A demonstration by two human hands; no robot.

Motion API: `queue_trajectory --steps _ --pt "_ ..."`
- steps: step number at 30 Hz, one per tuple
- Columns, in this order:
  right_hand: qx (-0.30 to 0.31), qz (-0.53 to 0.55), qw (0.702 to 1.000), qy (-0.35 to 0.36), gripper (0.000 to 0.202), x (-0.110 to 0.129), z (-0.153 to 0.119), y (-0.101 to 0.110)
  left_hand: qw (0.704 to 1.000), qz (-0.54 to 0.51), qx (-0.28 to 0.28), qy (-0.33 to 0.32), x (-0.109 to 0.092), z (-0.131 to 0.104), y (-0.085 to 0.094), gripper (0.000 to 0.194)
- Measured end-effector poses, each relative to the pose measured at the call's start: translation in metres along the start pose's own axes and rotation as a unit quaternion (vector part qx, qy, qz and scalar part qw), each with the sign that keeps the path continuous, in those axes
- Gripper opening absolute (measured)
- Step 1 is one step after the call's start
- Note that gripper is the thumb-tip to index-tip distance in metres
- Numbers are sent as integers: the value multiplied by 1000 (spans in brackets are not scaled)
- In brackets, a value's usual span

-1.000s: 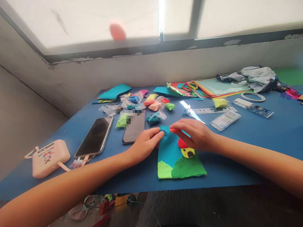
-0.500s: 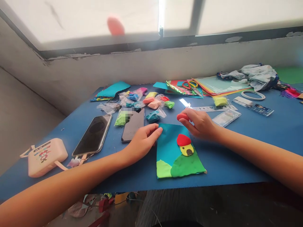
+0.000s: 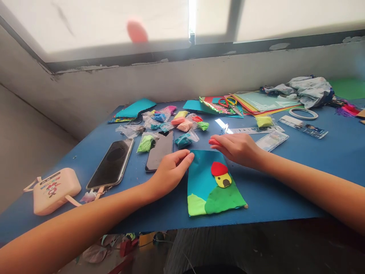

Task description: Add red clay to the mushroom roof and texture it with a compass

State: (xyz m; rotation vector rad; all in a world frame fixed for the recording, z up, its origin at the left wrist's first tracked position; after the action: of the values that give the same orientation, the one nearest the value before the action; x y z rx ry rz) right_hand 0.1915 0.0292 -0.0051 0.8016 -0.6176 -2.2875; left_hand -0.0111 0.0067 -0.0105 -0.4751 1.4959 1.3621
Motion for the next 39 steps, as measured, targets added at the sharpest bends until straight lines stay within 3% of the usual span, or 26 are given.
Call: queue_trajectory --steps 3,5,7,9,11,14,17,23,28,33,39 --pt "-29 -11 999 9 19 0 -1 0 998 12 -59 -28 2 -3 2 20" --pt "-28 -17 999 11 17 0 -1 0 986 53 -125 -95 0 -6 7 26" --pt "-12 -19 1000 11 13 1 0 0 966 112 -139 -185 -5 -10 9 28" --pt "7 -16 1000 9 15 2 2 1 948 169 -67 -262 -10 -13 5 26" --pt "15 -10 1000 8 22 2 3 2 925 223 51 -304 -13 -16 -2 28" --pt "12 -14 1000 5 27 2 3 5 889 283 215 -288 -11 -18 -13 39" --pt "18 -22 1000 -11 31 1 3 4 877 298 279 -252 -8 -18 -18 44" --pt "73 9 997 -36 21 -2 -3 -6 872 343 261 -230 -1 -15 -18 47" --pt "150 109 981 -64 28 -6 -7 -14 875 367 227 -220 6 -9 -15 46" --pt "243 273 924 -113 30 -6 -5 -13 888 346 220 -209 7 -8 -14 45" --pt "315 368 866 -121 31 -3 0 -9 901 327 195 -211 7 -9 -14 46"
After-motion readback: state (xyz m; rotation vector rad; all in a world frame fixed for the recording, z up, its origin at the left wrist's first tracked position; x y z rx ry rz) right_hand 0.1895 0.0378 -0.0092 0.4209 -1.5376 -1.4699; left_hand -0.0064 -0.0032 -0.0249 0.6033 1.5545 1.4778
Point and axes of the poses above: each hand's wrist, its own z-axis towards the middle knuckle, its own y-axis out of the back of the hand, x = y × z, the point moved 3 cm from there along z, towards the middle knuckle, and after that the axes turned 1 degree about -z, right-handed, at the moved point
